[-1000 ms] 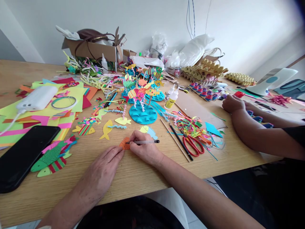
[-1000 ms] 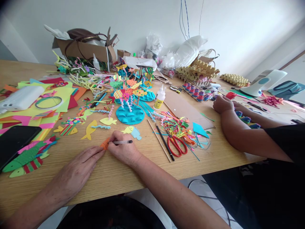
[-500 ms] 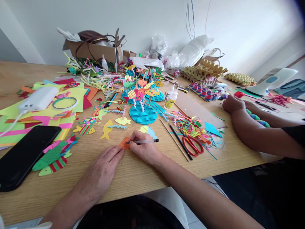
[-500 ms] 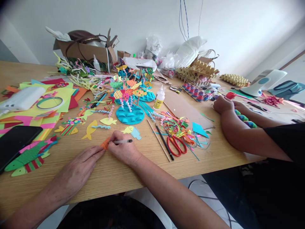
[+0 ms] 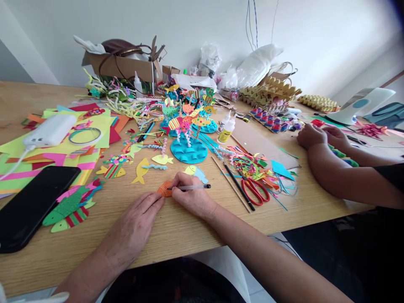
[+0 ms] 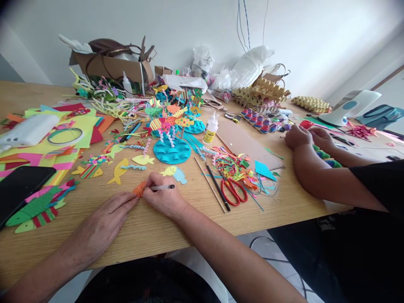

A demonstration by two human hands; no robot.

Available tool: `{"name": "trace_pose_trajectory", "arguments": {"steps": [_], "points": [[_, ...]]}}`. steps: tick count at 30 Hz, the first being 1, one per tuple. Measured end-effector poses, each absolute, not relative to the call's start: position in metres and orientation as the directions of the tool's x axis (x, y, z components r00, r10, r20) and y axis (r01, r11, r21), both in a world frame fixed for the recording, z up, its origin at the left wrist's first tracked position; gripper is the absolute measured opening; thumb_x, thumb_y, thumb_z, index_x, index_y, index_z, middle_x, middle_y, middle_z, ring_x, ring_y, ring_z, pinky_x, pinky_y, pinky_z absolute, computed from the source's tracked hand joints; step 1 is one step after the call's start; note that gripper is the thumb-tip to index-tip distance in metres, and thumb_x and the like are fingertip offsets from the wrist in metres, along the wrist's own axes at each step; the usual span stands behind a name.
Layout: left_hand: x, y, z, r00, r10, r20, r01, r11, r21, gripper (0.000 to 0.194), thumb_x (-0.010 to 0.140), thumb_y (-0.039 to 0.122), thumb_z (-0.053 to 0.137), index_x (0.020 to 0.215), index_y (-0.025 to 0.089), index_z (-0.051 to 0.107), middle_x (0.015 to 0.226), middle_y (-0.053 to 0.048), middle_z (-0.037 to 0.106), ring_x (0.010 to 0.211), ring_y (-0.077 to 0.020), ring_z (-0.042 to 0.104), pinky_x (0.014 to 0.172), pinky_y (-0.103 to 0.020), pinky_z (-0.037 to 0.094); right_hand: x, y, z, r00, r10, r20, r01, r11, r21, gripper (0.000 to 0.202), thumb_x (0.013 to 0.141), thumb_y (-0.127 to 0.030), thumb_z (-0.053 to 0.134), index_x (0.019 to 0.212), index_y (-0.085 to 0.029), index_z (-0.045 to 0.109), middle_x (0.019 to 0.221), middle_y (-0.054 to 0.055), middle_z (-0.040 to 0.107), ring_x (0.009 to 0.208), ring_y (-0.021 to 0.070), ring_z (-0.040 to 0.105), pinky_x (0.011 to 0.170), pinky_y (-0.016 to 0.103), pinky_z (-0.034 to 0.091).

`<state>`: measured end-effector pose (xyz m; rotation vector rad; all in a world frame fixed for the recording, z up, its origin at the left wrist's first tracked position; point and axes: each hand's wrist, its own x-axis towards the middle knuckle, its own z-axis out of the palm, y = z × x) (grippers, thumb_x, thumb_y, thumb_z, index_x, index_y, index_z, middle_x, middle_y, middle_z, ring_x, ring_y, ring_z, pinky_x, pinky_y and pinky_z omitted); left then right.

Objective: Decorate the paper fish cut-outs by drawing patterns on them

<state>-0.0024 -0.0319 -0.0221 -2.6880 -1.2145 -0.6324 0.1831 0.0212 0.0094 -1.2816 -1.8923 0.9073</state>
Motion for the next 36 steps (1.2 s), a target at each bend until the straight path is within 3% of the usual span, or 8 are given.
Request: {"name": "trace_pose_trajectory", "arguments": {"steps": [11,17,27,36], "points": [[-0.002,-0.032,-0.024,0.594,0.668,0.448,0.749,-0.662,-0.007,0.039,0.09,0.01,0.029,0.117,0.01,0.057,0.116,-0.012,0.062,0.106,-0.022,0.058,0.091,-0.036,0.05,0.185,0.024,0.009,-0.234,0.96,0.152,0.333,0.226,-0.915,0.007,0.064,-0.012,0.048,0.062,-0.019,0.048,0.058,-0.005,0.05,0.052,0.009,0.044,0.049,0.02,0.034],[0.003,-0.027,-0.015,0.599,0.706,0.377,0.762,-0.647,0.002,0.04,0.088,0.008,0.029,0.118,0.012,0.057,0.11,-0.011,0.063,0.1,-0.0221,0.06,0.087,-0.036,0.051,0.188,0.024,0.008,-0.233,0.967,0.108,0.306,0.178,-0.935,0.009,0.064,-0.011,0.047,0.064,-0.019,0.049,0.057,-0.006,0.051,0.052,0.009,0.044,0.049,0.019,0.035],[0.013,-0.027,-0.012,0.574,0.695,0.433,0.774,-0.633,-0.009,0.037,0.086,0.005,0.032,0.109,0.014,0.059,0.102,-0.009,0.062,0.093,-0.0211,0.059,0.081,-0.034,0.052,0.192,0.017,0.005,-0.281,0.949,0.142,0.378,0.246,-0.893,0.006,0.07,-0.012,0.052,0.068,-0.018,0.052,0.059,-0.005,0.052,0.054,0.0085,0.046,0.052,0.02,0.035],[0.011,-0.03,-0.017,0.567,0.689,0.452,0.767,-0.642,0.016,0.039,0.084,0.006,0.034,0.116,0.013,0.056,0.105,-0.011,0.061,0.096,-0.0241,0.057,0.083,-0.038,0.052,0.19,0.016,0.001,-0.295,0.941,0.164,0.414,0.28,-0.866,0.008,0.071,-0.011,0.052,0.069,-0.019,0.053,0.06,-0.005,0.054,0.054,0.0091,0.048,0.053,0.02,0.037]]}}
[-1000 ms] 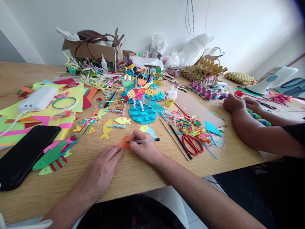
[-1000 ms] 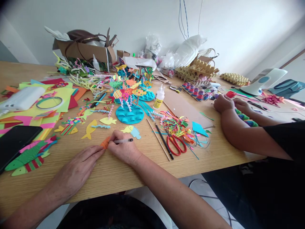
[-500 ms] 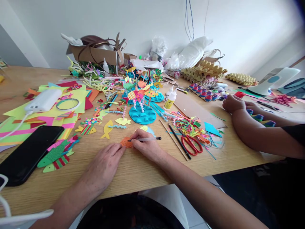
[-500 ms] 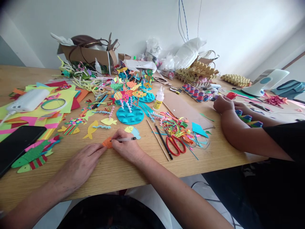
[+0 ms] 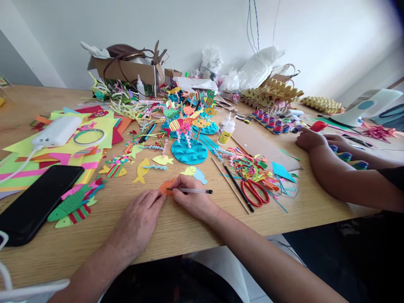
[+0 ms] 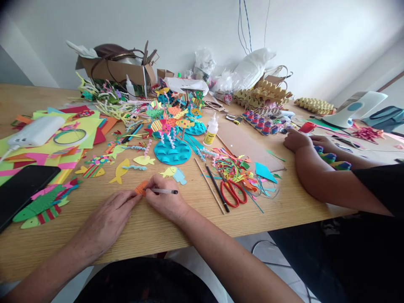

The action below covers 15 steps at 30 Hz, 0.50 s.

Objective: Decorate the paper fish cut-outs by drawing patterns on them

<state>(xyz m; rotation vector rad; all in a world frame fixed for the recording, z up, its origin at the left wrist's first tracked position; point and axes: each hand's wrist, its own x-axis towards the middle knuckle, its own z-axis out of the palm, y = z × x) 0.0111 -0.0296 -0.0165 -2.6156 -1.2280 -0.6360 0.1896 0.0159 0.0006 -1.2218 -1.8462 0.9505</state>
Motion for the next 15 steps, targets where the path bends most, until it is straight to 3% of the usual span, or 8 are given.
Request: {"name": "trace_pose_trajectory", "arguments": {"steps": [15], "points": [[0.0126,-0.0293,-0.0197,0.571,0.661,0.487,0.771,-0.635,-0.041,0.035,0.088,0.007,0.032,0.111,0.01,0.057,0.103,-0.012,0.061,0.095,-0.024,0.057,0.082,-0.039,0.052,0.1886,0.014,0.0065,-0.287,0.946,0.149,0.464,0.274,-0.842,0.011,0.07,-0.007,0.051,0.067,-0.018,0.051,0.058,-0.005,0.051,0.053,0.0093,0.047,0.052,0.02,0.035]]}}
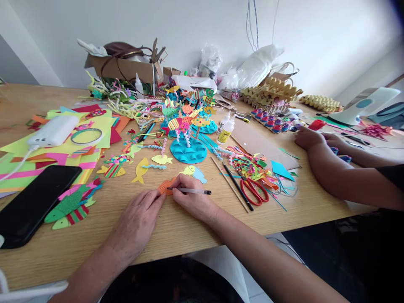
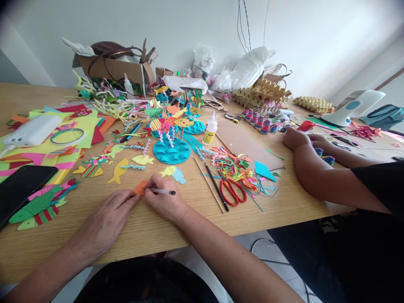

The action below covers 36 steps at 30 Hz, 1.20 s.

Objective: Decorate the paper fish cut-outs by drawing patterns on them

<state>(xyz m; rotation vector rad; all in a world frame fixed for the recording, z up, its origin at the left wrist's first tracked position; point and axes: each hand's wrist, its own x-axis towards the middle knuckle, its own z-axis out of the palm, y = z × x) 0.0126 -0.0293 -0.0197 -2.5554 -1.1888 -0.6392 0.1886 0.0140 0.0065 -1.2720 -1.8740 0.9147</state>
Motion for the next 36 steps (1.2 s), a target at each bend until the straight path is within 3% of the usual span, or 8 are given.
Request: {"name": "trace_pose_trajectory", "arguments": {"steps": [36], "points": [[0.0126,-0.0287,-0.0159,0.581,0.631,0.515,0.759,-0.648,-0.063,0.033,0.088,0.006,0.031,0.108,0.008,0.059,0.1,-0.013,0.061,0.091,-0.0242,0.058,0.077,-0.038,0.053,0.1908,0.0135,0.0073,-0.298,0.933,0.203,0.467,0.328,-0.821,0.012,0.067,-0.008,0.052,0.062,-0.018,0.049,0.056,-0.005,0.05,0.052,0.0082,0.045,0.053,0.019,0.035]]}}
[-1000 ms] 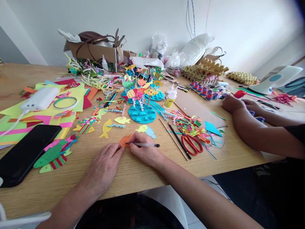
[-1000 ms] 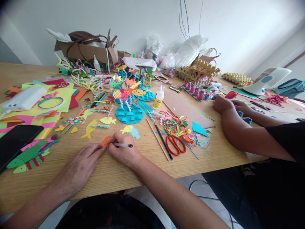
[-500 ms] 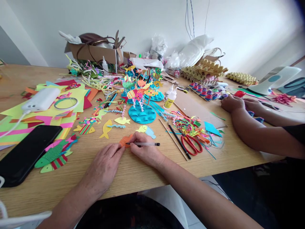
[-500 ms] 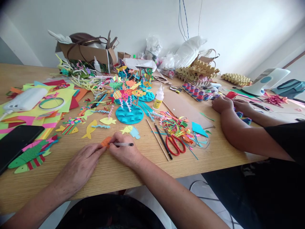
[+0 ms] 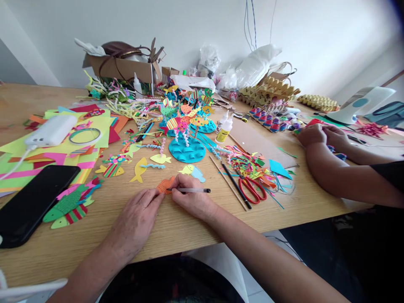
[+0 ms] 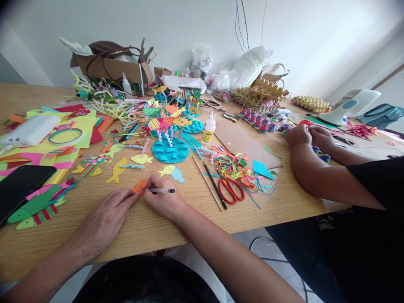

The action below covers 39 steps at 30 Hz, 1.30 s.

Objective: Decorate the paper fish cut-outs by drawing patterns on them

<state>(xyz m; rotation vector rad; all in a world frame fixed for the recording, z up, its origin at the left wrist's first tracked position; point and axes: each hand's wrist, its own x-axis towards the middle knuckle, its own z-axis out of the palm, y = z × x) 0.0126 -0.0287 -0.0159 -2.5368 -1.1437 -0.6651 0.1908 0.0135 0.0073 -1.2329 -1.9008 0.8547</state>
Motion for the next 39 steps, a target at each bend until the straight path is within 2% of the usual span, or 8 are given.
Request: {"name": "trace_pose_trajectory", "arguments": {"steps": [11,29,39], "points": [[0.013,-0.0293,-0.0165,0.576,0.643,0.505,0.759,-0.65,-0.038,0.034,0.088,0.007,0.032,0.108,0.009,0.059,0.102,-0.013,0.06,0.093,-0.0242,0.057,0.079,-0.039,0.053,0.1905,0.0136,0.0083,-0.279,0.945,0.168,0.417,0.277,-0.866,0.01,0.066,-0.009,0.05,0.061,-0.019,0.048,0.056,-0.005,0.05,0.051,0.0082,0.044,0.05,0.019,0.034],[0.0113,-0.0283,-0.0182,0.559,0.666,0.494,0.757,-0.653,0.024,0.036,0.086,0.008,0.034,0.112,0.013,0.058,0.103,-0.011,0.06,0.094,-0.024,0.057,0.081,-0.038,0.052,0.1916,0.0117,0.012,-0.293,0.938,0.184,0.485,0.311,-0.817,0.013,0.066,-0.007,0.051,0.06,-0.018,0.048,0.055,-0.006,0.049,0.051,0.0078,0.044,0.052,0.019,0.034],[0.0119,-0.0301,-0.0148,0.57,0.665,0.483,0.768,-0.64,-0.025,0.035,0.088,0.008,0.032,0.111,0.01,0.058,0.103,-0.012,0.06,0.094,-0.0231,0.057,0.083,-0.036,0.051,0.1917,0.0123,0.0131,-0.303,0.942,0.145,0.444,0.274,-0.853,0.012,0.066,-0.008,0.051,0.061,-0.018,0.048,0.056,-0.005,0.049,0.051,0.008,0.044,0.051,0.019,0.033]]}}
